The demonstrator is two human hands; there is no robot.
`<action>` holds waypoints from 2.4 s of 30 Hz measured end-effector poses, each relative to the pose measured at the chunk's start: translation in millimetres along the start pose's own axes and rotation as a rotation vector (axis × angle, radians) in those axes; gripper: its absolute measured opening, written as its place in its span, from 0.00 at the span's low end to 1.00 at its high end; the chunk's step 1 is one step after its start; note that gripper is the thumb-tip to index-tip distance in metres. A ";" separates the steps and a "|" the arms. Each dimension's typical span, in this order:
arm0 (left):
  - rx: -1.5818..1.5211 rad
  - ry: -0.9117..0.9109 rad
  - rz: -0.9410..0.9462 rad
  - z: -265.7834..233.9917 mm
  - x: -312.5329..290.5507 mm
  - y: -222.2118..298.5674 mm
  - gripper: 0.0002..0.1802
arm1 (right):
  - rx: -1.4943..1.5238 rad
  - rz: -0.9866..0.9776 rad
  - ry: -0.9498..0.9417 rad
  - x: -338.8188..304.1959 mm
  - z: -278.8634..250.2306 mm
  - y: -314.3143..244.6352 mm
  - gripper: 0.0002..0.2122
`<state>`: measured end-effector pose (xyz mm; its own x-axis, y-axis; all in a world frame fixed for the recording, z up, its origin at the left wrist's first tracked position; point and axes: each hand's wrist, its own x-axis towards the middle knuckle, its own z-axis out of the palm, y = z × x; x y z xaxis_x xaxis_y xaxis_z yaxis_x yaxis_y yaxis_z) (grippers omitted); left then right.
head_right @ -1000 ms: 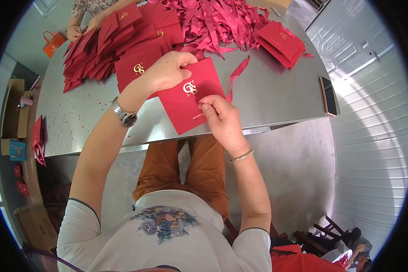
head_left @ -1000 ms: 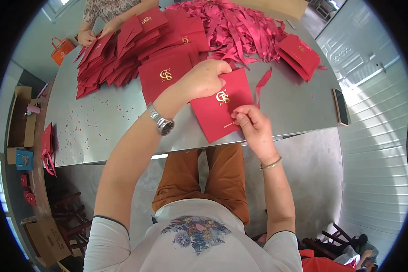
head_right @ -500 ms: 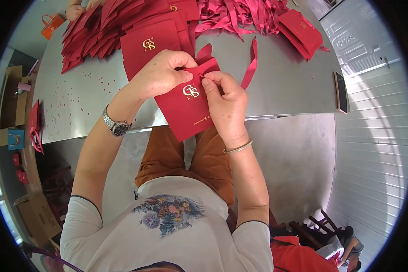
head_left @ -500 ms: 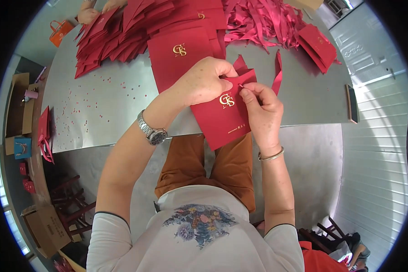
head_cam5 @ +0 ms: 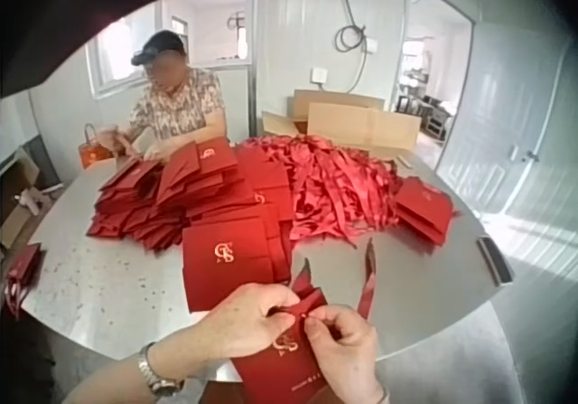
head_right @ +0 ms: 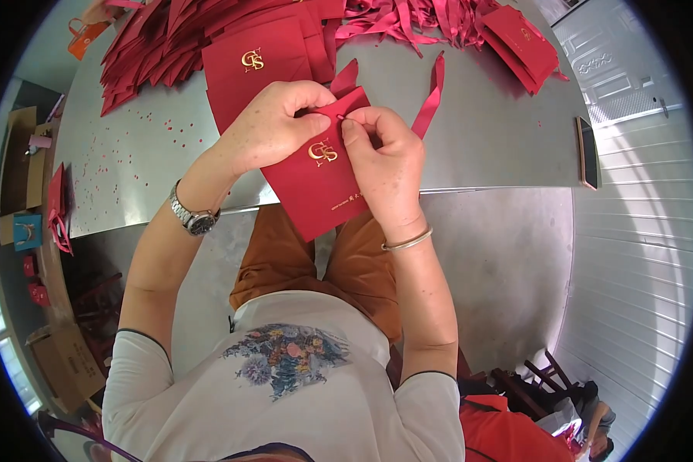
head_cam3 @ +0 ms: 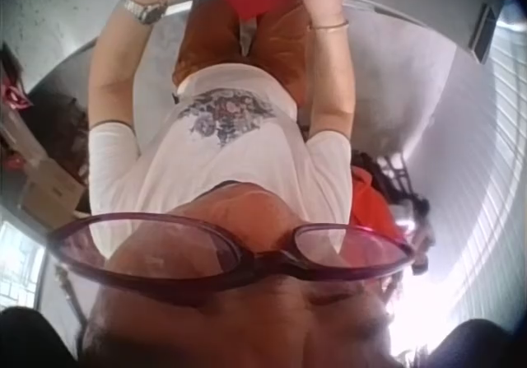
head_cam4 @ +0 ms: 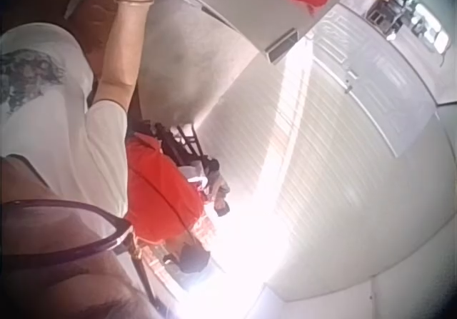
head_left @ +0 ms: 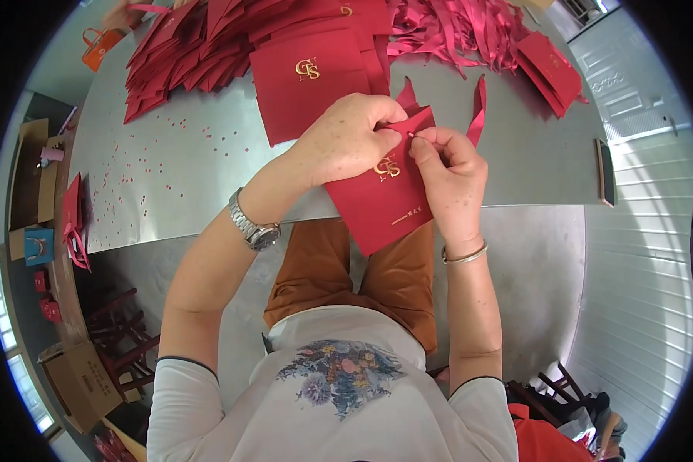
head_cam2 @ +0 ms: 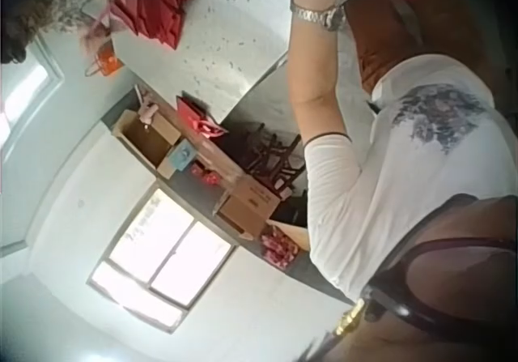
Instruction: The person attaches pink ribbons to red gift bags by hand at a work table.
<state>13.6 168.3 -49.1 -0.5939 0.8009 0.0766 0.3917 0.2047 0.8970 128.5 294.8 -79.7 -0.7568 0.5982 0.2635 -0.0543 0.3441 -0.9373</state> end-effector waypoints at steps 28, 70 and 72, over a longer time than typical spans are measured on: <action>0.232 0.120 -0.003 6.7 -3.4 10.2 0.10 | -0.579 -0.405 -0.002 13.2 6.1 -15.1 0.03; 0.870 0.328 0.158 -66.4 -16.1 -33.2 0.08 | -0.601 -0.326 -0.344 7.9 -10.6 -7.2 0.11; 0.754 0.364 0.159 -62.9 -19.1 -40.6 0.10 | -0.550 -0.246 -0.374 12.8 -10.5 -5.0 0.12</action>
<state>-35.2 109.4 -59.6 -0.6305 0.6477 0.4278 0.7762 0.5287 0.3435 126.0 308.4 -69.3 -0.9432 0.2014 0.2641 0.0099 0.8119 -0.5837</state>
